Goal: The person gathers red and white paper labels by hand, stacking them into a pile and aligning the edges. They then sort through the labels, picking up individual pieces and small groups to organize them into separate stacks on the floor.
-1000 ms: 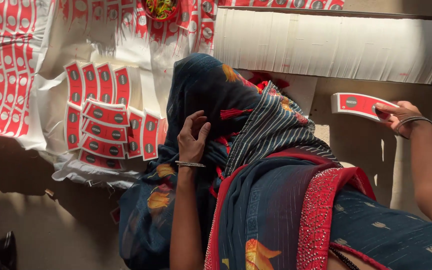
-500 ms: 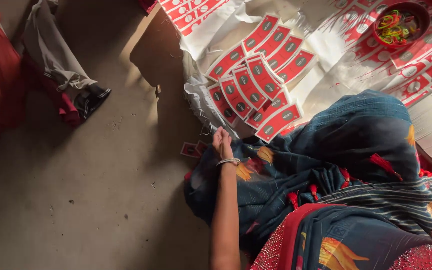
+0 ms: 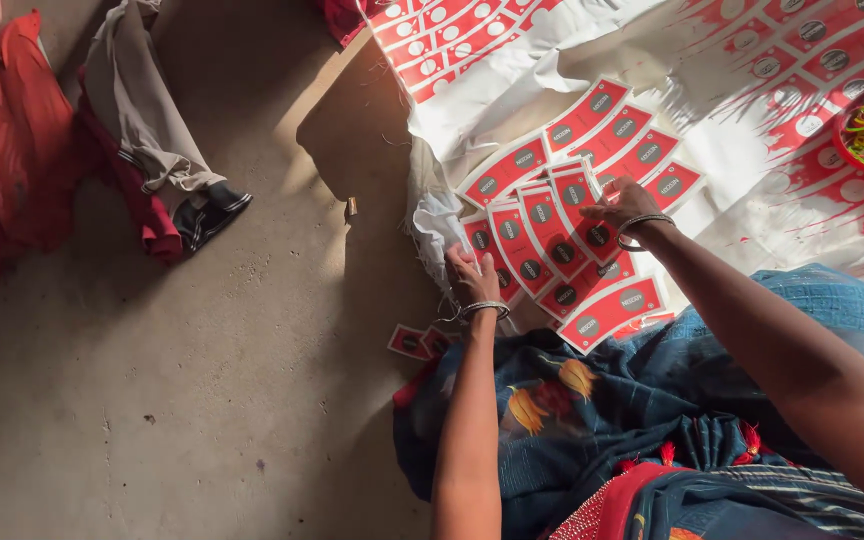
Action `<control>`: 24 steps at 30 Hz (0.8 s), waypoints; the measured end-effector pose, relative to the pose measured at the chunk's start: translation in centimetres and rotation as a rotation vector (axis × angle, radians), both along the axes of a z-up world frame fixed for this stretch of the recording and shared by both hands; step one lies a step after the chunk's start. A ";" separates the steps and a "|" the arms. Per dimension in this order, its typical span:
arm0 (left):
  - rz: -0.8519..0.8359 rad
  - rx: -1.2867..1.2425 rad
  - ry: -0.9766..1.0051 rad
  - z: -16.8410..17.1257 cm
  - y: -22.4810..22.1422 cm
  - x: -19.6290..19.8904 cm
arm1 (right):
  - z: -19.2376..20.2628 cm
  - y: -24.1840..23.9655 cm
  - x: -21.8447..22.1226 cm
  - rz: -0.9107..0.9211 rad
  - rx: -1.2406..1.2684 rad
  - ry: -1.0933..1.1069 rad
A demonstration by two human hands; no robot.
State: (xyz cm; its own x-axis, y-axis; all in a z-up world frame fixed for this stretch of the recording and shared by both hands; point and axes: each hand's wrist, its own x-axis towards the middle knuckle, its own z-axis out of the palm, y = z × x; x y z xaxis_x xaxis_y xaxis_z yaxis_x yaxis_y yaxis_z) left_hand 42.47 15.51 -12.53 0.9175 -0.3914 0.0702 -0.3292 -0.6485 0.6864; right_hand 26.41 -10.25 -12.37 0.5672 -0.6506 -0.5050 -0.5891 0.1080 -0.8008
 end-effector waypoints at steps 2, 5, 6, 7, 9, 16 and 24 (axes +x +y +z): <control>-0.032 -0.065 -0.008 1.7 -0.3 -1.1 | 0.7 0.0 0.9 0.063 -0.047 0.075; -0.055 -0.011 -0.143 2.7 -0.8 -2.0 | 2.7 0.4 2.9 0.071 -0.169 0.205; -0.047 -0.017 -0.125 2.8 -0.8 -2.2 | 3.3 0.7 3.3 0.058 -0.218 0.252; -0.040 -0.023 -0.109 2.8 -0.8 -2.3 | 3.9 1.1 3.4 0.087 -0.327 0.238; -0.034 -0.014 -0.097 2.7 -0.8 -2.2 | 4.8 1.9 3.5 0.143 -0.545 0.206; -0.045 -0.006 -0.127 2.4 -0.7 -2.2 | 6.5 5.2 2.6 0.134 -0.876 0.072; -0.094 -0.072 -0.088 3.2 0.2 -1.8 | 2.6 0.2 2.2 0.056 0.305 -0.165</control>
State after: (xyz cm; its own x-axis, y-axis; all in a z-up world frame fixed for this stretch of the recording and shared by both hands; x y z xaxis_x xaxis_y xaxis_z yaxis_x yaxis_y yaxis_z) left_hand 40.63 15.76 -9.33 0.8662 -0.4662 0.1797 -0.4471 -0.5626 0.6955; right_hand 28.58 -10.08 -9.78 0.6878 -0.4494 -0.5700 -0.4666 0.3277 -0.8215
